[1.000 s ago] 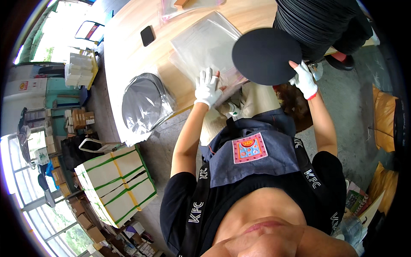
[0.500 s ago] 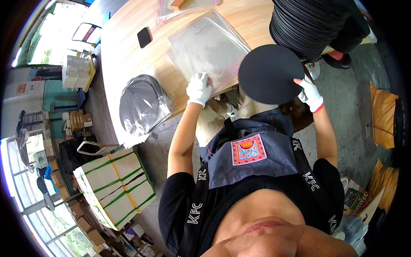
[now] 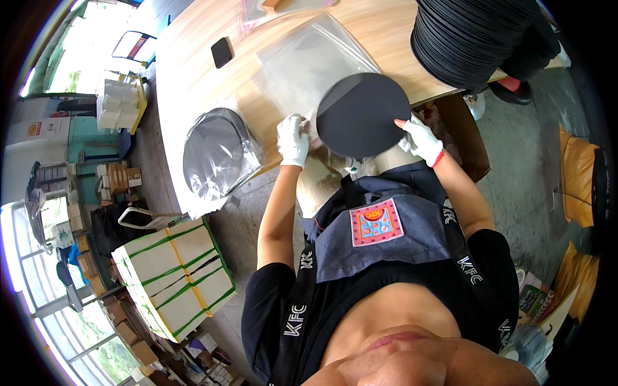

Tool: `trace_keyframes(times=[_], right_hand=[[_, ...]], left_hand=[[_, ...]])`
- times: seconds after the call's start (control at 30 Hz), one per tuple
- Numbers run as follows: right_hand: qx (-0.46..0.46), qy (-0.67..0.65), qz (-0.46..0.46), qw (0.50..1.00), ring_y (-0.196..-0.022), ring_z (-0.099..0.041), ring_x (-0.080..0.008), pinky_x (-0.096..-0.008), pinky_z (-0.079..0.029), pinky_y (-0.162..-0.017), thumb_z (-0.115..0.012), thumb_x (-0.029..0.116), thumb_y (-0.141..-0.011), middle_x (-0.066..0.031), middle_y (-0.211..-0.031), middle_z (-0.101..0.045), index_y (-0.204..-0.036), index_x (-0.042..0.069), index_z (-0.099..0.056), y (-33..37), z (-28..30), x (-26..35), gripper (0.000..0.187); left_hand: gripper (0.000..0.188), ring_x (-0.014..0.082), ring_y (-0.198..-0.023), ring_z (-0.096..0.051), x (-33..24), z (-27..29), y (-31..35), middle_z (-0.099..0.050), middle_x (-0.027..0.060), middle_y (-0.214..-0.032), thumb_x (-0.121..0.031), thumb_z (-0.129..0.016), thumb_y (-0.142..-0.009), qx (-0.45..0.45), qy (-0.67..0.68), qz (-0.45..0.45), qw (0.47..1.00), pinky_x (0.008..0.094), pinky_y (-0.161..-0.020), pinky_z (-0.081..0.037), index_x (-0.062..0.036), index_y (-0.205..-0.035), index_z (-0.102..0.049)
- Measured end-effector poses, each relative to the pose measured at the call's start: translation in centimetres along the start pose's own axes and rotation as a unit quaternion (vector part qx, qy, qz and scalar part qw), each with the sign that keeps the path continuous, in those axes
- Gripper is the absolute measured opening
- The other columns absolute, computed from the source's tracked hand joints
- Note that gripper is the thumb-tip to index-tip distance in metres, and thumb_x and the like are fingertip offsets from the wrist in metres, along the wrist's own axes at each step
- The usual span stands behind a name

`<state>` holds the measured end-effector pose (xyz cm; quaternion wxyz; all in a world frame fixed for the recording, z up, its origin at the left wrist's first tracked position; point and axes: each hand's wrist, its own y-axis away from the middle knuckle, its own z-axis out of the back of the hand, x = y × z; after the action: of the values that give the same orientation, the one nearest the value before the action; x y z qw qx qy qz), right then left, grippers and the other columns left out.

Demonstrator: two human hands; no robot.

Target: The person places circular black discs into clear plastic bags by hand and seals the bags.

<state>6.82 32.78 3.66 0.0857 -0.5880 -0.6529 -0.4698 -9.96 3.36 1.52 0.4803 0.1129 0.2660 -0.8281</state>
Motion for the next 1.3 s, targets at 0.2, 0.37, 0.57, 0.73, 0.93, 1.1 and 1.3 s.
trace_keyframes(times=[0.2, 0.37, 0.57, 0.73, 0.93, 1.1, 1.3], right_hand=[[0.099, -0.134, 0.030, 0.986, -0.068, -0.067, -0.0287, -0.0367, -0.057, -0.058, -0.049, 0.005, -0.092, -0.0127, -0.103, -0.058, -0.126, 0.009, -0.041, -3.7, -1.2, -3.9, 0.036], [0.076, -0.115, 0.083, 0.987, -0.064, -0.067, -0.0248, -0.0323, -0.056, -0.049, -0.051, 0.003, -0.090, -0.0103, -0.102, -0.057, -0.126, 0.009, -0.043, -7.3, -4.9, -8.0, 0.037], [0.023, -0.127, 0.058, 0.990, -0.059, -0.064, -0.0208, -0.0299, -0.055, -0.048, -0.051, 0.000, -0.088, -0.0082, -0.096, -0.060, -0.122, 0.011, -0.049, -8.5, -7.8, -8.7, 0.035], [0.034, -0.132, 0.098, 0.986, -0.059, -0.064, -0.0207, -0.0303, -0.055, -0.048, -0.055, 0.000, -0.088, -0.0082, -0.095, -0.060, -0.119, 0.010, -0.049, -6.9, -6.9, -7.9, 0.033], [-0.008, -0.047, 0.048, 0.998, -0.063, -0.065, -0.0208, -0.0289, -0.056, -0.052, -0.060, 0.002, -0.088, -0.0100, -0.096, -0.064, -0.118, 0.005, -0.049, -2.6, -4.3, -8.6, 0.032], [-0.160, -0.030, -0.011, 0.987, -0.071, -0.067, -0.0243, -0.0322, -0.060, -0.060, -0.058, 0.007, -0.091, -0.0162, -0.108, -0.061, -0.128, 0.003, -0.040, -0.8, -0.7, -6.9, 0.041], [0.071, 0.134, 0.000, 0.988, -0.100, -0.060, -0.0340, -0.0460, -0.045, -0.096, -0.044, 0.014, -0.097, -0.0157, -0.104, -0.061, -0.138, 0.002, -0.035, -3.7, -4.5, -8.9, 0.044]], left_hand=[[0.030, 0.0277, -0.073, -0.063, -1.5, 1.3, -0.2, -0.063, 0.0035, -0.100, 0.002, -0.055, -0.072, -0.029, 0.076, 0.026, 0.996, 0.0372, -0.068, -0.051, -0.0139, -0.096, -0.064], [0.046, 0.0290, -0.095, -0.063, -3.1, -0.1, 2.4, -0.063, 0.0083, -0.110, 0.010, -0.051, -0.070, -0.063, 0.100, -0.031, 0.992, 0.0348, -0.082, -0.050, -0.0116, -0.108, -0.063], [0.049, 0.0166, -0.081, -0.062, -6.7, -1.2, 3.3, -0.062, 0.0113, -0.104, 0.000, -0.060, -0.083, -0.254, 0.427, 0.303, 0.813, 0.0292, -0.071, -0.050, -0.0037, -0.130, -0.047], [0.020, 0.0111, -0.052, -0.056, -6.4, -0.8, 3.0, -0.064, 0.0075, -0.073, -0.002, -0.053, -0.085, 0.032, 0.518, 0.341, 0.784, 0.0246, -0.050, -0.047, -0.0005, -0.103, -0.062], [0.021, 0.0108, -0.049, -0.055, -7.3, -0.8, 7.2, -0.064, 0.0072, -0.069, -0.004, -0.047, -0.087, 0.222, 0.520, 0.278, 0.777, 0.0232, -0.048, -0.045, -0.0041, -0.097, -0.065], [0.022, 0.0115, -0.051, -0.058, -4.0, -2.0, 11.0, -0.066, 0.0085, -0.071, -0.003, -0.049, -0.085, 0.271, 0.482, 0.396, 0.733, 0.0240, -0.048, -0.044, -0.0036, -0.101, -0.064], [0.017, 0.0089, -0.060, -0.059, -3.0, -3.0, 12.2, -0.069, 0.0044, -0.082, -0.008, -0.054, -0.088, 0.269, 0.443, 0.327, 0.790, 0.0227, -0.053, -0.044, -0.0035, -0.100, -0.066]])
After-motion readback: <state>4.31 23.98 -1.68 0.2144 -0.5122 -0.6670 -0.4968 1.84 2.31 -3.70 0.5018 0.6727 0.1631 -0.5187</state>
